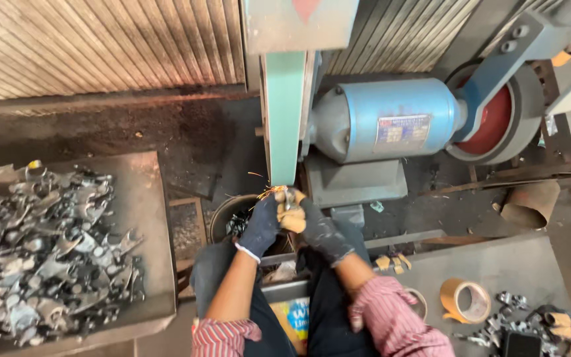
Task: The person sits at a belt sanding machine and grinds small metal workpieces one at a time, holding each against the moving belt to shape or smooth it, producing sparks. Finished pieces are set aside and new pieces are picked up from a tray of similar metal parts.
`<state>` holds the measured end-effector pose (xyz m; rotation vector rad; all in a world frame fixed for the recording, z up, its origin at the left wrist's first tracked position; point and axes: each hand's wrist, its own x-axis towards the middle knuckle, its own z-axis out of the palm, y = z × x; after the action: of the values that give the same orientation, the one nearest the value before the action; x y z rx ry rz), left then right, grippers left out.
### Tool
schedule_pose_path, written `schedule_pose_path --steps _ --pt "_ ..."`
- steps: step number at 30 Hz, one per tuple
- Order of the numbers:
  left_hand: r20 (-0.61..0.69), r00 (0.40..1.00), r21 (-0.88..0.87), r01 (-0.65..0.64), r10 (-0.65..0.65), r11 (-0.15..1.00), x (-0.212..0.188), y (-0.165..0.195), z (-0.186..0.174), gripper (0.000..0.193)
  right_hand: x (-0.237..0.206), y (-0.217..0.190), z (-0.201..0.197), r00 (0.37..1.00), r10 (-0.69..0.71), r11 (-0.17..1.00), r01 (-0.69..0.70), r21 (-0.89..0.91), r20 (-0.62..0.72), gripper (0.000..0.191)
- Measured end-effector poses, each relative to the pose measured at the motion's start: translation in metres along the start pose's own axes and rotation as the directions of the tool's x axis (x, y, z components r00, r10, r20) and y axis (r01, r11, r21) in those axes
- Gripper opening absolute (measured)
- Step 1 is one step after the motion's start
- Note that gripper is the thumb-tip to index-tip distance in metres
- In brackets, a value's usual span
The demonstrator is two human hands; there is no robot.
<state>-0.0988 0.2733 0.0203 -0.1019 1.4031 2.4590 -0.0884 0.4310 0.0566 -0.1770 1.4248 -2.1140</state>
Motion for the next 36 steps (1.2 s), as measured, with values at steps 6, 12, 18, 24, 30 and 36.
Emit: schedule_pose_path --steps 6,12,18,24,30,36 --pt "-0.095 0.993 -0.13 0.061 -0.073 0.99 0.034 -0.048 -0.031 0.025 0.048 0.077 -0.035 0.984 -0.164 0.933 0.13 -0.336 -0.074 0.018" --pt "-0.022 1.0 0.14 0.014 -0.011 0.99 0.009 -0.047 -0.034 0.038 0.024 0.057 -0.027 0.983 0.128 0.957 -0.088 0.275 -0.132 0.035" --pt "-0.104 0.986 0.436 -0.07 0.128 0.897 0.023 -0.061 -0.042 0.026 0.031 0.069 -0.033 0.968 -0.014 0.987 -0.026 -0.156 -0.25 0.025" --pt "0.069 0.997 0.12 0.016 -0.025 0.993 -0.014 -0.038 -0.025 0.053 0.001 0.035 -0.025 0.997 0.03 0.997 -0.024 0.076 -0.074 0.06" --pt "0.165 0.986 0.402 -0.063 -0.005 0.914 -0.038 -0.011 -0.011 0.058 -0.009 0.014 -0.027 0.976 -0.216 0.707 0.142 -0.693 -0.02 0.033" --pt "-0.277 0.923 0.789 0.06 0.267 0.612 -0.014 -0.037 -0.032 0.04 0.031 0.048 -0.017 0.887 -0.31 0.694 -0.035 -0.719 -0.342 0.031"
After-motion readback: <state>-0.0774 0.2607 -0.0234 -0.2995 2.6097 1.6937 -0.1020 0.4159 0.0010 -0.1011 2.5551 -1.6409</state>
